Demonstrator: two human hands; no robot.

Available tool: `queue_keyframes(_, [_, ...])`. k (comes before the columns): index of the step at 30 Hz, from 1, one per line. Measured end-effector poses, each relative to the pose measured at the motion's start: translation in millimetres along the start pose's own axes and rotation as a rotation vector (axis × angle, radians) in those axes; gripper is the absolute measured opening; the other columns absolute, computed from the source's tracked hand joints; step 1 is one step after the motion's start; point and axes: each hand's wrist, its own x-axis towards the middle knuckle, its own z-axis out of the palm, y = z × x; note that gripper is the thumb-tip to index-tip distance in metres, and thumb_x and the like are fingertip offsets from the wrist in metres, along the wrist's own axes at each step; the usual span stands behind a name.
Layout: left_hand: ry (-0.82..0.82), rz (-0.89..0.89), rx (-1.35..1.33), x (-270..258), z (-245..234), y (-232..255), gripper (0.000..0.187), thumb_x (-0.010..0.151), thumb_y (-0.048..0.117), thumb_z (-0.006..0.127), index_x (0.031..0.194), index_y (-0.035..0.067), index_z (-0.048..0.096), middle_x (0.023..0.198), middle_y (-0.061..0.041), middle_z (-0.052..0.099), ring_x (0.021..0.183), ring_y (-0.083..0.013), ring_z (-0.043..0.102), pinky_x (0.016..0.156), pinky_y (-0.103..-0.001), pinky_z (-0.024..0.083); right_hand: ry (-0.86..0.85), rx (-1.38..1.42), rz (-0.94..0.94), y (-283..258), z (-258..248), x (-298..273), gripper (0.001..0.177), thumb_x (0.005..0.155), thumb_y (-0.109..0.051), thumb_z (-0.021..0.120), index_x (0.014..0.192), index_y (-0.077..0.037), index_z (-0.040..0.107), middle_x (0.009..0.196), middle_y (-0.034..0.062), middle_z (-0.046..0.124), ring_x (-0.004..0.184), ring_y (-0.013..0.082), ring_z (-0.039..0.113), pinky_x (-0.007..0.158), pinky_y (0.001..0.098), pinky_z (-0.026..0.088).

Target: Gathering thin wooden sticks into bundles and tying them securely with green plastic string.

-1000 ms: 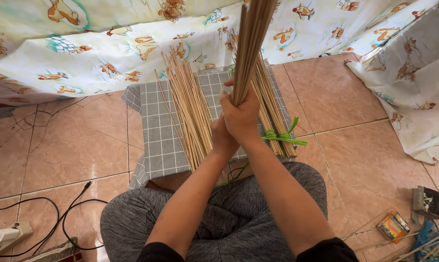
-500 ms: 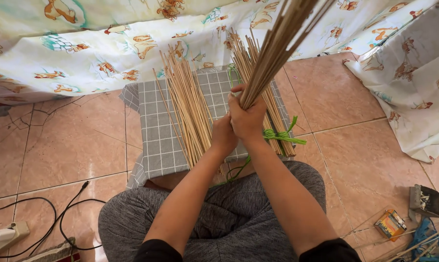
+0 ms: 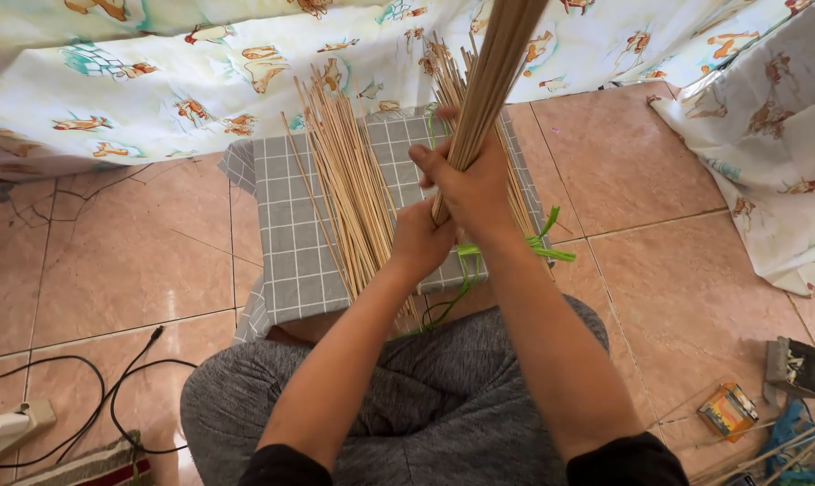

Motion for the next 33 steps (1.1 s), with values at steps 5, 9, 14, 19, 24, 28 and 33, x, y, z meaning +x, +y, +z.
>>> queue_keyframes(5, [-0.454, -0.273, -0.560, -14, -27, 37, 0.030, 0.098, 0.021, 0.064, 0.073, 0.005, 0.059, 0.045, -0.001, 0.049, 0.033, -0.0133, 0.046, 0.035, -0.028, 0.042, -0.158, 0.296, 0.193, -42, -17, 11, 0.063, 0.086, -0.007, 0.079, 0.140, -0.009, 0.048, 0.090, 0.0091, 0.069, 0.074, 0.0234, 0.073, 0.063, 0.0340, 0.064])
queue_keyframes(9, [-0.674, -0.423, -0.914, -25, -35, 36, 0.025, 0.098, 0.018, 0.066, 0.081, 0.002, 0.056, 0.043, 0.002, 0.043, 0.030, -0.0095, 0.035, 0.033, -0.025, 0.034, -0.075, 0.520, 0.382, -39, -16, 7, 0.036, 0.091, 0.000, 0.070, 0.126, -0.003, 0.063, 0.055, -0.0009, 0.046, 0.040, 0.0099, 0.045, 0.039, 0.0230, 0.038])
queue_keyframes(14, [-0.588, -0.289, -1.025, -36, -29, 11, 0.039, 0.097, 0.033, 0.069, 0.112, 0.000, 0.056, 0.083, -0.018, 0.067, 0.067, -0.0243, 0.069, 0.062, -0.043, 0.063, 0.017, 0.364, 0.316, -12, -8, 3, 0.031, 0.089, 0.000, 0.070, 0.118, -0.002, 0.063, 0.051, -0.0003, 0.034, 0.031, 0.0132, 0.043, 0.032, 0.0301, 0.042])
queue_keyframes(19, [-0.524, -0.320, -0.967, -48, -36, 27, 0.026, 0.096, 0.026, 0.074, 0.089, 0.003, 0.061, 0.056, -0.007, 0.061, 0.038, -0.0133, 0.055, 0.039, -0.028, 0.051, 0.015, 0.362, 0.344, -2, 1, -3, 0.030, 0.087, 0.002, 0.067, 0.116, -0.001, 0.062, 0.051, -0.0005, 0.032, 0.031, 0.0120, 0.041, 0.032, 0.0292, 0.040])
queue_keyframes(24, [-0.387, -0.434, -0.873, -49, -32, 6, 0.024, 0.101, 0.020, 0.062, 0.091, -0.002, 0.065, 0.049, 0.004, 0.035, 0.029, -0.0062, 0.036, 0.030, -0.025, 0.034, -0.259, 0.416, 0.406, 12, -13, 1, 0.088, 0.088, -0.037, 0.080, 0.152, -0.016, 0.024, 0.129, 0.0301, 0.066, 0.102, 0.0335, 0.077, 0.080, 0.0434, 0.066])
queue_keyframes(28, [-0.343, -0.468, -0.924, -49, -61, -11, 0.023, 0.104, 0.019, 0.056, 0.093, 0.000, 0.064, 0.045, 0.007, 0.030, 0.027, -0.0055, 0.030, 0.027, -0.022, 0.030, -0.146, 0.312, 0.331, 15, -50, -2, 0.085, 0.093, -0.042, 0.072, 0.157, -0.021, 0.020, 0.130, 0.0181, 0.069, 0.112, 0.0274, 0.075, 0.093, 0.0377, 0.062])
queue_keyframes(33, [-0.230, -0.452, -0.978, -46, -85, -17, 0.027, 0.107, 0.017, 0.051, 0.088, 0.000, 0.059, 0.044, 0.005, 0.028, 0.024, -0.0069, 0.031, 0.026, -0.024, 0.035, 0.111, -0.579, 0.102, 56, -86, -28, 0.011, 0.099, -0.005, 0.069, 0.109, -0.007, 0.074, 0.080, 0.0104, 0.072, 0.064, 0.0190, 0.069, 0.060, 0.0298, 0.054])
